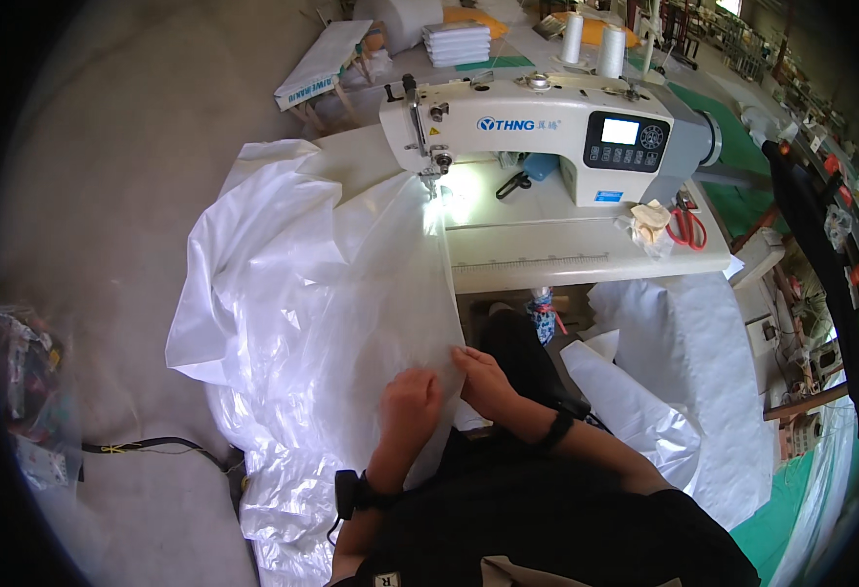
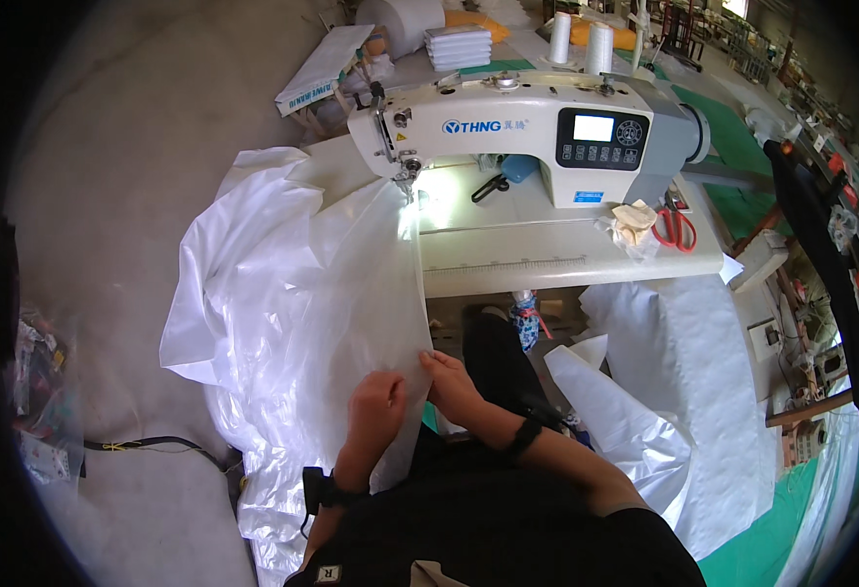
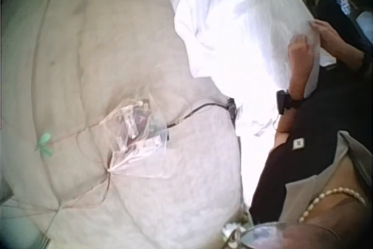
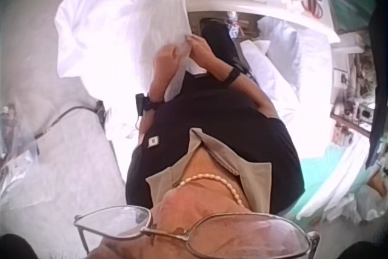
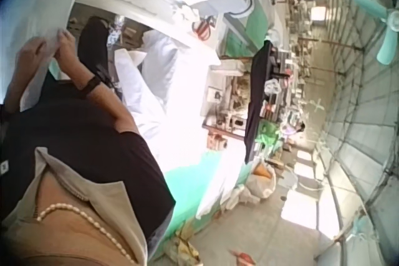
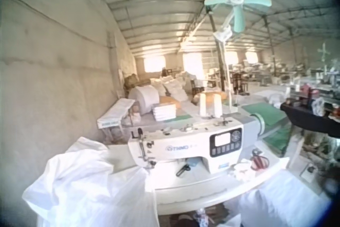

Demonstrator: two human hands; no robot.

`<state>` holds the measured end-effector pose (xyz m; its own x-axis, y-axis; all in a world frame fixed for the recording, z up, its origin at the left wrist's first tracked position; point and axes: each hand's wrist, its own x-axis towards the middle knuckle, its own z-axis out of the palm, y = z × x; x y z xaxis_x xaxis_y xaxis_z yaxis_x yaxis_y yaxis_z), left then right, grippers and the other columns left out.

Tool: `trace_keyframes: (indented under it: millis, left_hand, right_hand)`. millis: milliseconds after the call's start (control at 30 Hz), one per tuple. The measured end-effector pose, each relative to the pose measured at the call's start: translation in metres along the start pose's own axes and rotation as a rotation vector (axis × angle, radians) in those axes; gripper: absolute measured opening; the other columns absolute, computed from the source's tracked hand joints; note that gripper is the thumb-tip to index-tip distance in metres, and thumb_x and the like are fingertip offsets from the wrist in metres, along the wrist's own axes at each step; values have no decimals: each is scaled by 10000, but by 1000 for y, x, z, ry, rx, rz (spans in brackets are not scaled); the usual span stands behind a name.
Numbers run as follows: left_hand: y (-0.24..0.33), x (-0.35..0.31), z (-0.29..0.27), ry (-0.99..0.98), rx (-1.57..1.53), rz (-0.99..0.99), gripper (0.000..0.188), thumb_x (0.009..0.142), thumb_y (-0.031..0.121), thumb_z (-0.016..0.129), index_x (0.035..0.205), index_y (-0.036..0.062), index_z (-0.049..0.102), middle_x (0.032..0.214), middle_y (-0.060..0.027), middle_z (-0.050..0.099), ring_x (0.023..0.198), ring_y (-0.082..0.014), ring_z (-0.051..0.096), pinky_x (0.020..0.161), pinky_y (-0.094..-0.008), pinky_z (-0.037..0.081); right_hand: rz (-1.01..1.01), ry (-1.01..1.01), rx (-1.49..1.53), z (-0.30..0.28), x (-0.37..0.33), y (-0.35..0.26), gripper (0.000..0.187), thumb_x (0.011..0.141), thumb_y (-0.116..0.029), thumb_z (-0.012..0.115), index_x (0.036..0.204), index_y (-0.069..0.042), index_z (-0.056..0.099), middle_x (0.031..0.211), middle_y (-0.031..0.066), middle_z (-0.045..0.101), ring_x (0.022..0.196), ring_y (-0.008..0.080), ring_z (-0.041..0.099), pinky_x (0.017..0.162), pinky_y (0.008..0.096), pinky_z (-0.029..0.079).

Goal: Using an industrial sewing machine to stitch a large white plastic or fabric sheet.

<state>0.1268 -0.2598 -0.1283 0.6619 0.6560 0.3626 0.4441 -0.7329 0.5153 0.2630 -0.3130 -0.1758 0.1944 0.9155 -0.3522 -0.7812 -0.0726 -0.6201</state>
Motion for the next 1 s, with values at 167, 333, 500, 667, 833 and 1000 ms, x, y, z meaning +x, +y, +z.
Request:
trace_keyframes:
  millis: [167,333,500,667,833,1000]
  left_hand:
    - [19,13,-25,62,-168,-167,88,771,110,626,804,33,600,761,-117,597,732,-278,600,678,-396,480]
    - [19,13,-2,40,181,108,85,744,106,637,779,42,594,743,-106,589,702,-288,588,643,-393,470]
    - [27,23,1,9,55,121,88,737,119,639,733,50,584,730,-111,583,689,-309,578,615,-410,459]
    - [29,14,9,-140,165,178,179,762,144,640,664,37,536,726,-140,582,649,-337,582,559,-439,448]
    - [15,-15,9,-173,140,96,170,764,194,649,736,68,537,697,-104,569,618,-309,591,547,-397,465]
    - [11,-33,19,-162,205,85,181,750,201,649,792,75,526,719,-97,574,632,-312,601,571,-410,470]
  right_hand:
    - [0,-35,153,2,-11,-13,280,966,-260,474,1137,-47,534,1031,56,609,938,161,609,820,328,505]
    - [-23,-45,108,9,-17,-15,274,970,-271,470,1120,-52,539,1001,35,601,913,138,599,795,302,505]
    - [-89,-6,15,9,-9,-13,331,955,-281,494,1192,-51,508,957,31,602,832,109,606,692,270,515]
    - [-463,134,-568,-10,22,6,362,917,-159,471,1252,-23,449,873,143,634,823,214,648,696,325,505]
    - [-507,164,-876,12,13,5,365,895,-54,380,1254,-44,447,974,292,591,979,439,568,799,427,471]
    - [-489,175,-898,13,23,5,345,910,-55,386,1244,-41,471,922,276,606,901,396,623,744,389,493]
